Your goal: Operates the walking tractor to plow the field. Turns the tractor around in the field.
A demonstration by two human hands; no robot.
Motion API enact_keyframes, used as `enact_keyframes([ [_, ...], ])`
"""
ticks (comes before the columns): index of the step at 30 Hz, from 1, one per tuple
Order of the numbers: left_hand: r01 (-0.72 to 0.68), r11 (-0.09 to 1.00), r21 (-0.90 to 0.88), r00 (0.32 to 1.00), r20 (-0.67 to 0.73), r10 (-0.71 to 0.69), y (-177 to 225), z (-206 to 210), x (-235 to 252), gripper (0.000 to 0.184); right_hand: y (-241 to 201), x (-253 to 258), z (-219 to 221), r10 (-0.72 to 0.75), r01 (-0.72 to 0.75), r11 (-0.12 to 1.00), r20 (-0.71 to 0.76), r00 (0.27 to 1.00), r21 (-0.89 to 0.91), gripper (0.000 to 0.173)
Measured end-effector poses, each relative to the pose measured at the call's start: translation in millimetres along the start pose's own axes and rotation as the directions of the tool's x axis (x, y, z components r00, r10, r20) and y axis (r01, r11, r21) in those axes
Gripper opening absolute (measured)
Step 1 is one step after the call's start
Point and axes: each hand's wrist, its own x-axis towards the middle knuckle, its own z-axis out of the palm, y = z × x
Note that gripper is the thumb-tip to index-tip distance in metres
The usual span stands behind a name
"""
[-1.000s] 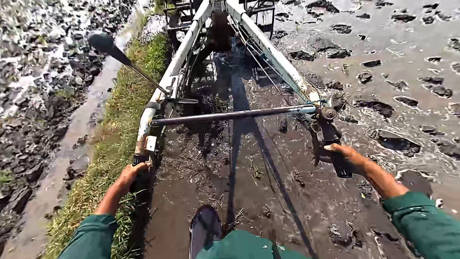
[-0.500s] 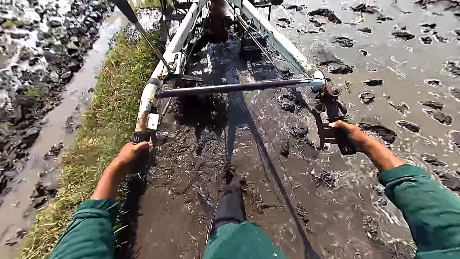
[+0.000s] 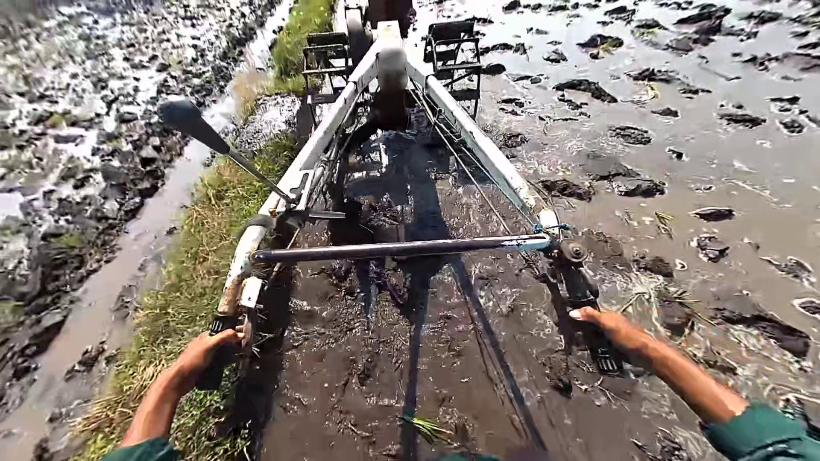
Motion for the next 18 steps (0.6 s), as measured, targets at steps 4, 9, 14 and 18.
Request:
enact_keyframes([
  [4, -0.083, 0.996, 0.012, 0.996, 0.041, 0.082, 43, 15, 44, 0.031, -24, 59, 0, -0.017, 0.017, 1.0, -0.054, 0.998, 0.005, 0.034],
  [9, -0.083, 0.996, 0.044, 0.995, -0.06, 0.085, 91, 40, 109, 0.021, -82, 133, -13, -0.012, 0.004, 0.998, -0.115, 0.993, -0.067, 0.036],
  [14, -0.084, 0.992, 0.093, 0.993, -0.077, 0.091, 153, 37, 193, 0.028, -149, 207, -9, -0.026, 0.013, 0.997, -0.163, 0.986, -0.08, 0.042],
  [18, -0.086, 0.996, 0.028, 0.995, -0.041, 0.087, 207, 42, 249, 0.023, -193, 275, -14, -0.033, 0.022, 0.997, -0.149, 0.988, -0.073, 0.04],
])
